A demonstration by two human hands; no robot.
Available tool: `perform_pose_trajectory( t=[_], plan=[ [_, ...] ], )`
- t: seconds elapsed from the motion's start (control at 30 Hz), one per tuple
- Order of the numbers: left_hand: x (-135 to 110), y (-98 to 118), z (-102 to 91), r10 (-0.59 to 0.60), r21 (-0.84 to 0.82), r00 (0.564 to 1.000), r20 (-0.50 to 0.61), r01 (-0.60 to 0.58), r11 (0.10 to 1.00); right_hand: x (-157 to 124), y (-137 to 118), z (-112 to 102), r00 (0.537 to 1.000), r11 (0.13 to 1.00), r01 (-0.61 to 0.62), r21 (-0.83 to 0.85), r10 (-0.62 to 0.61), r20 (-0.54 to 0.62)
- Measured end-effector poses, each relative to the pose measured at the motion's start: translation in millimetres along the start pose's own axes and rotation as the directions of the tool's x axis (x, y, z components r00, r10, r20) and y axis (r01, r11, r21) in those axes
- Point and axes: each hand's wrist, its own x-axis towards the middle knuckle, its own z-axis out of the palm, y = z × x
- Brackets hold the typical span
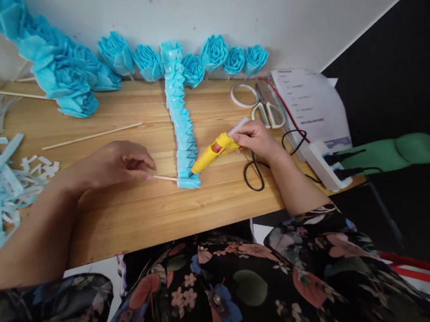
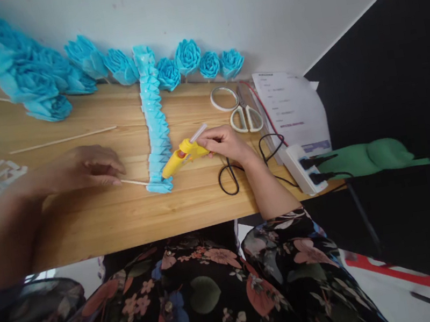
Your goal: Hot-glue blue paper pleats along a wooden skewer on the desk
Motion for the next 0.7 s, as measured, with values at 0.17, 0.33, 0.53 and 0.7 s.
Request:
perform_pose_trajectory(
  t=[0.17, 0.33, 0.53, 0.7],
  plan=[
    [0.0, 7.6, -0.8, 0.082, 0.075, 0.996, 0.04, -0.085, 0.994, 0.0, -0.4, 0.6, 1.0, 1.0, -0.016, -0.006, 0.016, -0.006],
    [-0.5, 3.4, 2.1, 0.122, 0.119, 0.992, 0.022, -0.124, 0.985, -0.9, -3.4, 2.1, 0.999, 0.999, -0.04, 0.022, 0.041, -0.032],
    [0.3, 1.8, 2.6, 0.123, 0.133, 0.992, 0.013, -0.124, 0.983, -0.6, -1.1, 1.0, 0.991, 0.992, -0.025, 0.121, 0.04, -0.124],
    [0.8, 1.4, 2.5, 0.119, 0.132, 0.993, 0.013, -0.119, 0.984, 0.4, 1.5, 3.3, 0.995, 0.991, -0.049, 0.125, 0.059, -0.079]
  ],
)
